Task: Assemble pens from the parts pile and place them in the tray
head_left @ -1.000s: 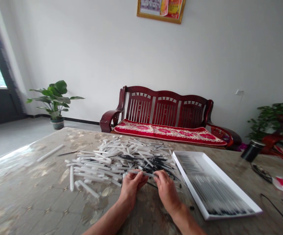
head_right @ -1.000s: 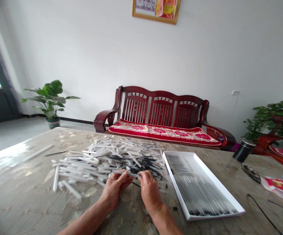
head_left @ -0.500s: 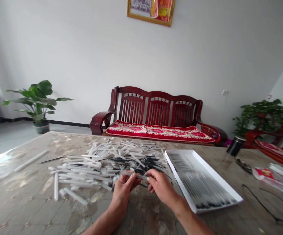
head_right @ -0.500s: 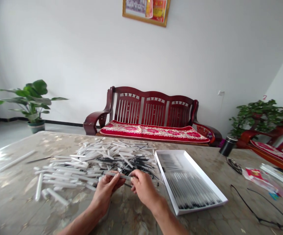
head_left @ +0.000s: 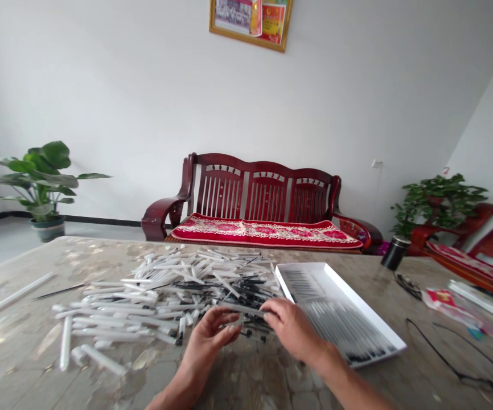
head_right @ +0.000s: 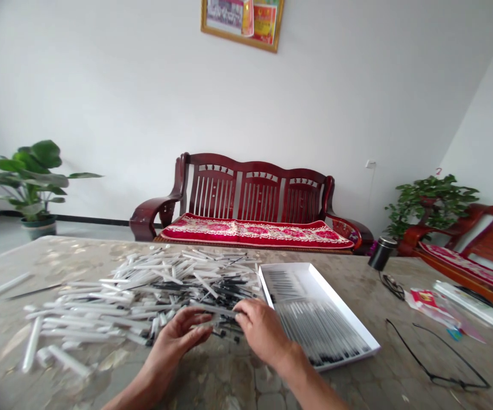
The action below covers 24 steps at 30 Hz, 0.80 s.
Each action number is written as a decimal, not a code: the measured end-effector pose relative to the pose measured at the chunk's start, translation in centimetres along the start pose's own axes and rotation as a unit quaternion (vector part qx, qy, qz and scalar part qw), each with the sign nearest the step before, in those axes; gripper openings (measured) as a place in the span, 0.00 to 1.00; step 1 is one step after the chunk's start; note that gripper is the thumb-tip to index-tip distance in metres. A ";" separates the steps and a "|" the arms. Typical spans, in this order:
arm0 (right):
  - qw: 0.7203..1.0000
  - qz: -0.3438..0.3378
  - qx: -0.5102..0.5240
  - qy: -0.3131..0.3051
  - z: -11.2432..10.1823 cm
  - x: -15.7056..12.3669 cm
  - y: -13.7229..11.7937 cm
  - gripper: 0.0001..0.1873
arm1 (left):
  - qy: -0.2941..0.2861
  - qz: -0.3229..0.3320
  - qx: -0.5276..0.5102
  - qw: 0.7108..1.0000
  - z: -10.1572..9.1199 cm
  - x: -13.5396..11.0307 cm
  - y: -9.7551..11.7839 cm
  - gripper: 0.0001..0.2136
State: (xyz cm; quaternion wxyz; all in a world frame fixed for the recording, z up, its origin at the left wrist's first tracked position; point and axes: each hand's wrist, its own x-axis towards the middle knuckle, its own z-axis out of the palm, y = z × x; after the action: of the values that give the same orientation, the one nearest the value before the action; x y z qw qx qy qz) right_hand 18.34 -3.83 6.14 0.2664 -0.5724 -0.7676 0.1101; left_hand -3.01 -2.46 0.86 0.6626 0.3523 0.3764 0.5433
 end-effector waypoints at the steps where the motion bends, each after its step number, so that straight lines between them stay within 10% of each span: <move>1: 0.999 0.022 -0.006 0.024 -0.8 0.4 1.6 0.12 | 0.010 0.003 0.011 1.000 -0.2 0.1 0.0 0.26; 10: 0.943 0.218 -0.228 0.103 -6.9 4.2 17.2 0.12 | 0.056 0.026 0.072 0.996 -1.4 0.8 0.0 0.24; 24: 0.957 0.203 -0.195 0.066 -3.5 8.2 20.5 0.12 | 0.056 0.071 0.134 0.987 -2.7 1.7 -1.3 0.15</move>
State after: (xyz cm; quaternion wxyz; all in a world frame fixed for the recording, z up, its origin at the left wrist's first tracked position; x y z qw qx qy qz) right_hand 35.33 9.99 1.65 0.1719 -0.7627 -0.6229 -0.0277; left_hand -4.56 -0.82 -1.71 0.5473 0.4324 0.4562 0.5526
